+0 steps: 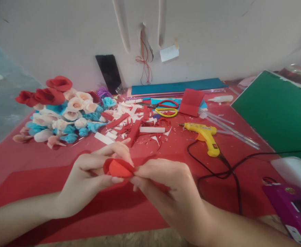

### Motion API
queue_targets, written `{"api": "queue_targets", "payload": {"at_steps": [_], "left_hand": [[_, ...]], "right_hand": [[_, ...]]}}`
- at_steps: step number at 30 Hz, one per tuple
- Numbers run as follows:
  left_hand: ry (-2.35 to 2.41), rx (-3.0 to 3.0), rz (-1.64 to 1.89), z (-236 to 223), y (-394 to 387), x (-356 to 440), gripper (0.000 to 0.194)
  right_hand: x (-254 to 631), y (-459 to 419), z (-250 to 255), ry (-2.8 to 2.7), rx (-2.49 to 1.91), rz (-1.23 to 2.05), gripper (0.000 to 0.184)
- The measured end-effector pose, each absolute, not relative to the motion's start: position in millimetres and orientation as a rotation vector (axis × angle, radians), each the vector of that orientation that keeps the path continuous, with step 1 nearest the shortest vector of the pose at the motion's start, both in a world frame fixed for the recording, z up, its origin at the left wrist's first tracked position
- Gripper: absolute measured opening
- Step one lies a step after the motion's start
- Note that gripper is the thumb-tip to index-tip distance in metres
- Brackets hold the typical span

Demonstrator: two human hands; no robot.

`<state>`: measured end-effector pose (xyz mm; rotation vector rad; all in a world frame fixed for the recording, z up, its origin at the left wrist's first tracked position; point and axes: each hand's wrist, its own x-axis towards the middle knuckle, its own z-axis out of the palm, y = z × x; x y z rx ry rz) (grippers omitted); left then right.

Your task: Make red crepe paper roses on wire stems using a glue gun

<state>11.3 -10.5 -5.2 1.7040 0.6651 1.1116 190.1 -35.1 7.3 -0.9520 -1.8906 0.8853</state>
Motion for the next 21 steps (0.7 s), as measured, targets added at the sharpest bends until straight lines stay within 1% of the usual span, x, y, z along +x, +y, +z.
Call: {"api": "queue_targets", "payload": {"at_steps": [4, 10, 21], "left_hand": [[0.651, 1.404, 1.013, -10, -16, 12, 0.007], [0.623, 1.116, 0.916, -15, -20, 16, 0.008], [0.601, 1.104, 0.915, -17, -17, 17, 0.004]], "right_hand": [[191, -37, 5, -1.831, -0.945, 1.014, 0.015], [189, -38, 7, -1.796, -0.936, 1.162, 0.020], [190, -39, 6, -1.772, -0.967, 1.353, 0.025]]}}
